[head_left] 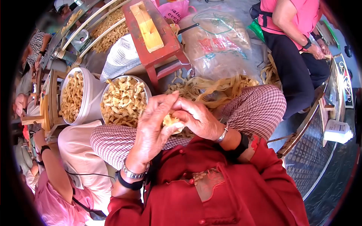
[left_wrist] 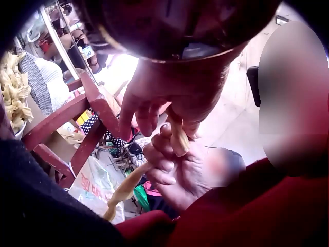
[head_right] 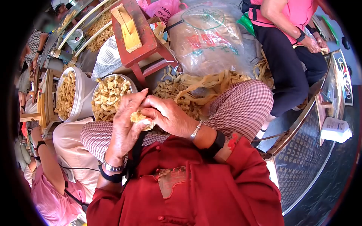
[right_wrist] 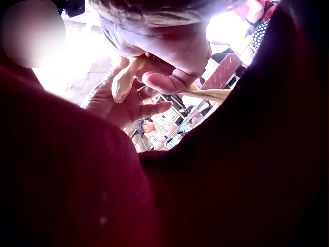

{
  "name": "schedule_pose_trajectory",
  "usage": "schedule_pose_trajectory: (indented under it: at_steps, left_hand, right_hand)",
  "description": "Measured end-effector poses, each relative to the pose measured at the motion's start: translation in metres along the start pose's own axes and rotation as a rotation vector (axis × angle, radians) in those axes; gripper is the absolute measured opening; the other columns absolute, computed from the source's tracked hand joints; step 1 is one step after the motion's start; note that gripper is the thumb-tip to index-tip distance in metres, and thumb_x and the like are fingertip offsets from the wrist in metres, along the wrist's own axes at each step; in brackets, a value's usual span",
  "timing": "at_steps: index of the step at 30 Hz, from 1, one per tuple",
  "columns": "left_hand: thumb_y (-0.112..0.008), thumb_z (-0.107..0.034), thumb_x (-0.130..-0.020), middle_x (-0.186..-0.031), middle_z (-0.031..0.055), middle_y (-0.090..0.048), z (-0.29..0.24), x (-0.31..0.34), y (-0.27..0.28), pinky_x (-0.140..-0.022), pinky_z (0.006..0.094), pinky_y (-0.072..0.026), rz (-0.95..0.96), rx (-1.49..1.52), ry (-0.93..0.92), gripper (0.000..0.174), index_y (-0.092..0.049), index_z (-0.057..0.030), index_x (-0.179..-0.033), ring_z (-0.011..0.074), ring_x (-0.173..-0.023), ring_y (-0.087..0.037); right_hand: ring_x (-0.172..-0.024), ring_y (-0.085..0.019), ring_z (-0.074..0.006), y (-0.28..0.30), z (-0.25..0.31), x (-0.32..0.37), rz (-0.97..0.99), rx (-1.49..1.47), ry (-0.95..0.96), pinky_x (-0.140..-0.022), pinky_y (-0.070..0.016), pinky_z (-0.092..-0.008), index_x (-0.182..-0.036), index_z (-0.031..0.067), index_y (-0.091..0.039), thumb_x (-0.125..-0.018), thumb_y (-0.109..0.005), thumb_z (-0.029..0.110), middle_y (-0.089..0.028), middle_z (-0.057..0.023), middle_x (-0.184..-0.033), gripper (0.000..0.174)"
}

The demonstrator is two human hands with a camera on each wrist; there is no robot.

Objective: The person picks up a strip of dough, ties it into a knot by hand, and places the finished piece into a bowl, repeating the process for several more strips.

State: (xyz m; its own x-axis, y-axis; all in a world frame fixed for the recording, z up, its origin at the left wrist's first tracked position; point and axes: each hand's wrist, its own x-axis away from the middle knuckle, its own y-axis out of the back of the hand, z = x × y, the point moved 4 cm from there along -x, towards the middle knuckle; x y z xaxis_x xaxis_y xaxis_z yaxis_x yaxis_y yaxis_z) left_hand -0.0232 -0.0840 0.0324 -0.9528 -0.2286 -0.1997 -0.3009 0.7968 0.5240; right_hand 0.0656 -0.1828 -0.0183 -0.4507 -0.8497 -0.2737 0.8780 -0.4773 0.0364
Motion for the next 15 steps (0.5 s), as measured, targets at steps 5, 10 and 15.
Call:
schedule_pose_trajectory:
  at_steps: [5,10,15]
  left_hand:
    - [-0.046,-0.036,-0.096,-0.115,0.0176,-0.057,0.016,-0.001,-0.010,-0.083,0.0323,-0.0479,-0.017,0.184,0.065,0.047,-0.052,0.0027,-0.123,0.0254,-0.098,-0.058]
    - [-0.044,-0.039,-0.097,-0.107,0.0104,-0.061,0.038,0.009,-0.022,-0.079,0.0293,-0.0521,0.075,0.971,0.374,0.048,-0.057,0.0033,-0.116,0.0163,-0.086,-0.062]
    - [-0.044,-0.040,-0.096,-0.090,0.0112,-0.060,0.042,0.006,-0.021,-0.073,0.0391,-0.0564,0.122,1.315,0.503,0.050,-0.057,0.0061,-0.112,0.0187,-0.075,-0.062]
  right_hand:
    - [-0.078,-0.061,-0.0128,0.002,-0.005,0.001,-0.079,-0.126,-0.146,-0.070,-0.0498,-0.0286,-0.105,0.0013,-0.048,-0.091,-0.054,0.009,-0.063,-0.0082,-0.091,0.017]
    - [-0.075,-0.062,-0.0177,0.019,-0.006,0.005,-0.178,0.120,-0.276,-0.069,-0.0479,-0.0316,-0.113,0.0044,-0.043,-0.097,-0.046,0.034,-0.060,-0.0125,-0.083,0.034]
    - [-0.060,-0.042,-0.0091,0.027,-0.018,0.012,-0.154,0.081,-0.215,-0.056,-0.0389,-0.0275,-0.072,0.0016,-0.055,-0.095,-0.051,0.029,-0.046,-0.0018,-0.061,0.036]
